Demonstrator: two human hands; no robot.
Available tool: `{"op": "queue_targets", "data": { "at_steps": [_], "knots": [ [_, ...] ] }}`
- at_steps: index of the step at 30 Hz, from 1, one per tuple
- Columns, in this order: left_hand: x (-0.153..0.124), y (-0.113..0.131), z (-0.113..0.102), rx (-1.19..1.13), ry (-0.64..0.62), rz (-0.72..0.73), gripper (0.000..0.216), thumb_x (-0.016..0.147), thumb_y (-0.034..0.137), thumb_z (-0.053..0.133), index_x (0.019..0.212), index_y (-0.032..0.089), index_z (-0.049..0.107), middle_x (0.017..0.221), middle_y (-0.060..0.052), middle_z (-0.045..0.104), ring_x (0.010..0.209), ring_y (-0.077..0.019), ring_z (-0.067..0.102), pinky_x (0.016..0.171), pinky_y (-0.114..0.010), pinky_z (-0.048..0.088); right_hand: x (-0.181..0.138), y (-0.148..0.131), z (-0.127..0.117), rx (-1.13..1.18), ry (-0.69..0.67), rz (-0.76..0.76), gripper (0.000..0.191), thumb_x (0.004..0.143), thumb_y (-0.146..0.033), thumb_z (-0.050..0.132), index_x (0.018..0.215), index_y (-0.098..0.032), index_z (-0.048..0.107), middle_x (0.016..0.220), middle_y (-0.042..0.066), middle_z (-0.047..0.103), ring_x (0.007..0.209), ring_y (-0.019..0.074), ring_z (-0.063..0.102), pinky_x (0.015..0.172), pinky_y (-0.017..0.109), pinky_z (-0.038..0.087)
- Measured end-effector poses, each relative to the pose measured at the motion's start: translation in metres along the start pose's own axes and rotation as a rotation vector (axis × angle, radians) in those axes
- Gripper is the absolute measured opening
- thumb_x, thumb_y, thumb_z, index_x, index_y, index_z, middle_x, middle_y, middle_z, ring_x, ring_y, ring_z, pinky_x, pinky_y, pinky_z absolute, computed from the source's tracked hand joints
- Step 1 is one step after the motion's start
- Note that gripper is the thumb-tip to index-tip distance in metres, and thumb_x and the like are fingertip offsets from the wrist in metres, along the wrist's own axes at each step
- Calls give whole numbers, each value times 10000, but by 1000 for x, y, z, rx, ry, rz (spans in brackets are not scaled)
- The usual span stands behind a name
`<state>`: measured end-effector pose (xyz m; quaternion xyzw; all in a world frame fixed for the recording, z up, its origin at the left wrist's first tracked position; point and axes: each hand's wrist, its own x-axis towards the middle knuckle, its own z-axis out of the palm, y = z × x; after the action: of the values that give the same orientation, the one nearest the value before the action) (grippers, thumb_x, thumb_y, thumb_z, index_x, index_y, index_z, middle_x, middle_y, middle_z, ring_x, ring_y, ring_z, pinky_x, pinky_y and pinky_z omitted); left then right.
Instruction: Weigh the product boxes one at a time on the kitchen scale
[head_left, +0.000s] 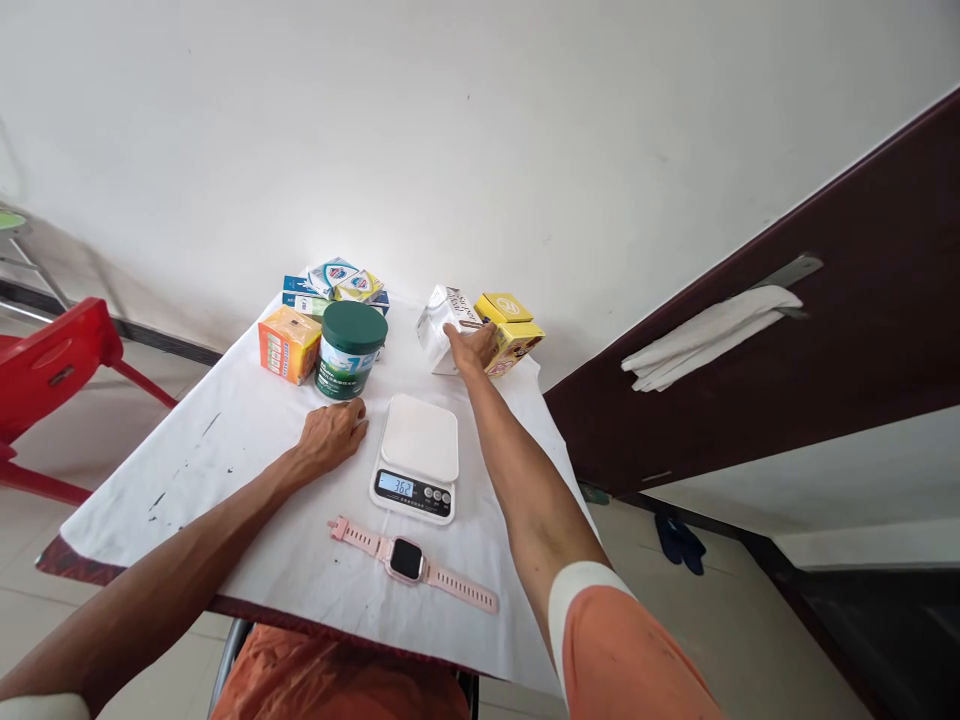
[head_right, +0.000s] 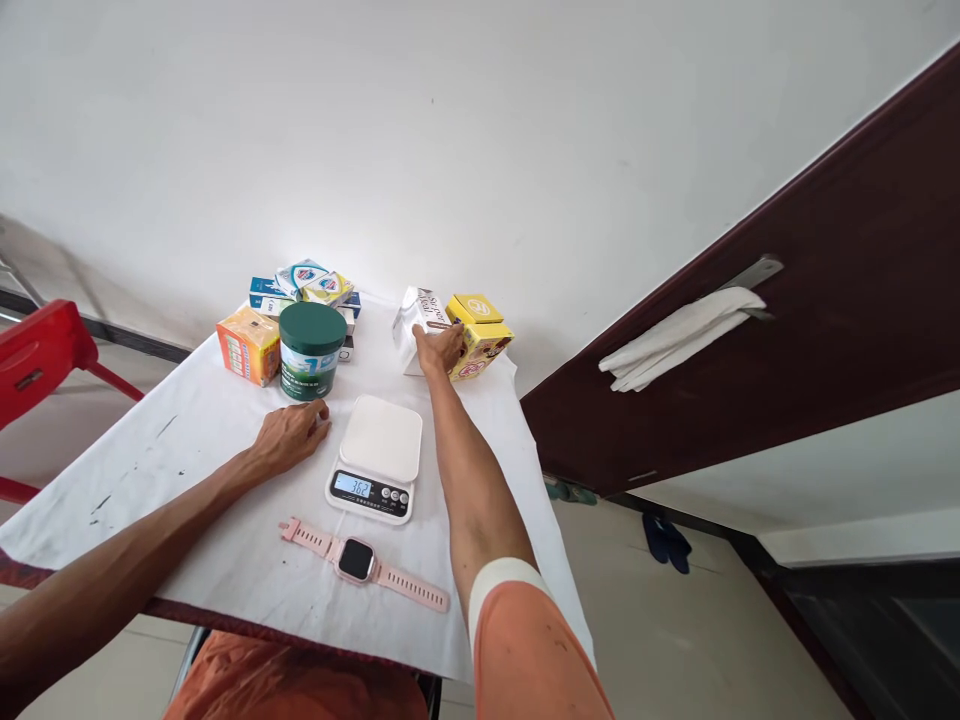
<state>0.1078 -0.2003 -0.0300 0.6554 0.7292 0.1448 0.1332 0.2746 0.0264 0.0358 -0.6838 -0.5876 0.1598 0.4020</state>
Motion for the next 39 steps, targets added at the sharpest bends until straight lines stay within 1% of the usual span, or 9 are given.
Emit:
{"op": "queue_targets", "data": {
  "at_steps": [8, 13, 19, 24, 27, 31, 33, 35, 39],
  "knots": [
    [0, -2, 4, -21, -1, 29, 239, 986, 340, 457, 1138, 220, 596, 1016, -82, 765, 925, -275, 730, 730, -345, 457, -18, 26, -47, 173, 38, -132, 659, 613, -516, 846, 1132, -211, 580, 1172, 118, 695, 1097, 292, 627, 1015, 465, 483],
    [0, 0, 4, -6, 1, 14, 238, 983, 332, 459, 1140, 220, 597, 1001, -80, 765, 942, -281, 731, 742, -348, 456, -60, 36, -98, 335, 75, -278, 646, 602, -608, 855, 1066, -223, 620, 1069, 52, 719, 959, 245, 675, 869, 423, 560],
    [-1, 1, 4, -9, 13, 13, 233, 977, 338, 477, 1137, 219, 598, 1002, -78, 764, 961, -283, 725, 758, -358, 460, -113, 46, -134, 337, -36, -370, 618, 628, -587, 866, 1071, -212, 655, 982, 36, 727, 851, 214, 673, 746, 374, 571],
    [-1, 0, 4, -15, 8, 8, 234, 976, 351, 483, 1136, 227, 600, 1001, -75, 764, 963, -270, 722, 768, -351, 464, -137, 57, -143, 314, -118, -327, 597, 633, -568, 875, 1066, -231, 638, 945, 22, 713, 816, 206, 664, 711, 361, 570],
    [0, 0, 4, -11, 6, 1, 238, 972, 344, 487, 1142, 226, 603, 1004, -77, 764, 950, -270, 723, 766, -349, 466, -138, 63, -147, 368, -209, -330, 663, 638, -574, 873, 1150, -252, 602, 1052, 40, 708, 927, 228, 678, 788, 384, 575],
    [0, 0, 4, -2, 4, 4, 247, 973, 337, 481, 1146, 216, 609, 1003, -86, 763, 933, -282, 722, 749, -356, 466, -131, 85, -146, 681, -201, -280, 699, 780, -766, 638, 1274, -283, 528, 1292, 81, 646, 1152, 248, 651, 904, 422, 548],
    [0, 0, 4, 7, 11, 13, 251, 973, 339, 478, 1146, 214, 610, 1000, -87, 763, 932, -286, 722, 739, -354, 462, -129, 105, -140, 795, -74, -136, 624, 862, -779, 493, 1215, -267, 543, 1206, 72, 669, 1066, 224, 678, 853, 397, 549],
    [0, 0, 4, 12, 16, 17, 254, 972, 339, 474, 1146, 215, 611, 996, -86, 763, 928, -286, 723, 732, -352, 458, -132, 127, -130, 785, 11, 34, 550, 880, -738, 504, 1081, -232, 578, 984, 40, 687, 868, 193, 689, 743, 342, 536],
    [-1, 0, 3, 13, 14, 13, 262, 969, 342, 476, 1155, 218, 613, 988, -82, 764, 925, -279, 723, 739, -345, 460, -145, 159, -111, 623, -53, 135, 428, 856, -626, 632, 932, -205, 618, 762, -8, 653, 653, 159, 631, 618, 296, 470]
  ]
}}
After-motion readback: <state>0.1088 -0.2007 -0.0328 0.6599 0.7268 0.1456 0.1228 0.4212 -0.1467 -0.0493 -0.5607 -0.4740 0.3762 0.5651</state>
